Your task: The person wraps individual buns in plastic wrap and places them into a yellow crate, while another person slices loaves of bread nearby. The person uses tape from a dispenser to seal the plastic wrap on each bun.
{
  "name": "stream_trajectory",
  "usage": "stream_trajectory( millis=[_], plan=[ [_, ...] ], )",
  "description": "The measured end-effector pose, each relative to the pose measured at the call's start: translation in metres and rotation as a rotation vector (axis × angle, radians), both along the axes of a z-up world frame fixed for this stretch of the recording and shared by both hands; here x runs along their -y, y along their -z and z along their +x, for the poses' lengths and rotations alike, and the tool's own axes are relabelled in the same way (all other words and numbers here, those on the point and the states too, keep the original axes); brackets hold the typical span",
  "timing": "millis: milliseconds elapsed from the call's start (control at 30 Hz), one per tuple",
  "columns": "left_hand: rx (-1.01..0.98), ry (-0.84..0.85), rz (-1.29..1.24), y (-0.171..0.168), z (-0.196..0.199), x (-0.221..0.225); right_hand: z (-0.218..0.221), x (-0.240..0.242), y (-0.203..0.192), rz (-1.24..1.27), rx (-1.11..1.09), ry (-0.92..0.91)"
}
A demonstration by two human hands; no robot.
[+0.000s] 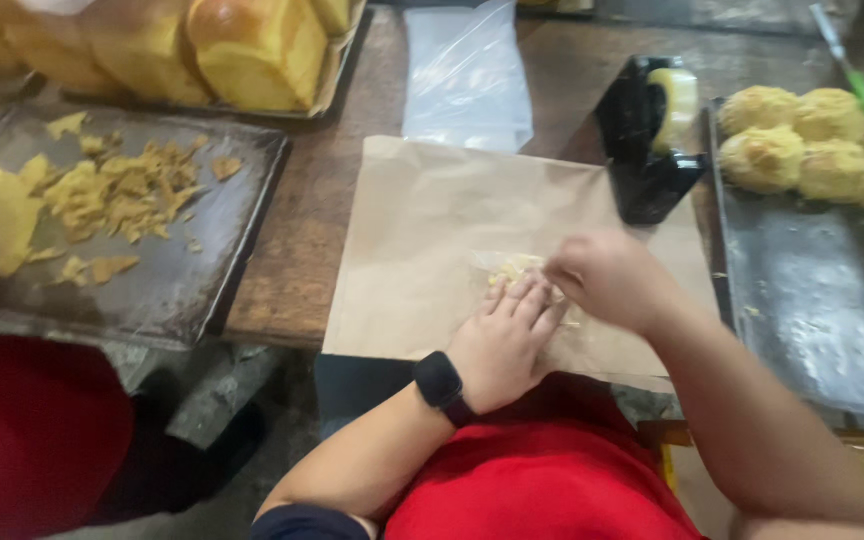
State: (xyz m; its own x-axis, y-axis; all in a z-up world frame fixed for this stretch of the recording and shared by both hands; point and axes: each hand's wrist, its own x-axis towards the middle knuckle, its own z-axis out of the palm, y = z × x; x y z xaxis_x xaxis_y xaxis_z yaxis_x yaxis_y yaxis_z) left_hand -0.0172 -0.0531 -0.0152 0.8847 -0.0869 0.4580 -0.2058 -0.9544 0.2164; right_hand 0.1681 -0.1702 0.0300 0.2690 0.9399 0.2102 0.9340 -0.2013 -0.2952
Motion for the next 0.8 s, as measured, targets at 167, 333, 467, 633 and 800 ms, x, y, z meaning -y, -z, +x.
stream_trajectory(
  millis=[167, 333, 467, 633, 800],
  plan=[
    [0.019, 0.061, -0.019, 0.014, -0.006, -0.02, -0.037, 0.03, 0.021, 0.085, 0.039, 0.028],
    [0.283, -0.145, 0.073, 0.004, -0.006, -0.032, -0.045, 0.04, 0.025, 0.175, 0.156, 0.023],
    [0.178, 0.004, -0.008, -0.001, 0.0, -0.037, -0.035, 0.04, 0.022, 0.235, 0.269, -0.028],
    [0.198, 0.02, -0.019, 0.02, 0.002, -0.027, 0.013, 0.05, 0.013, 0.301, 0.054, -0.075],
    [0.246, 0.046, 0.007, 0.024, 0.002, -0.026, 0.128, 0.051, -0.008, 0.638, -0.215, 0.778]
  ],
)
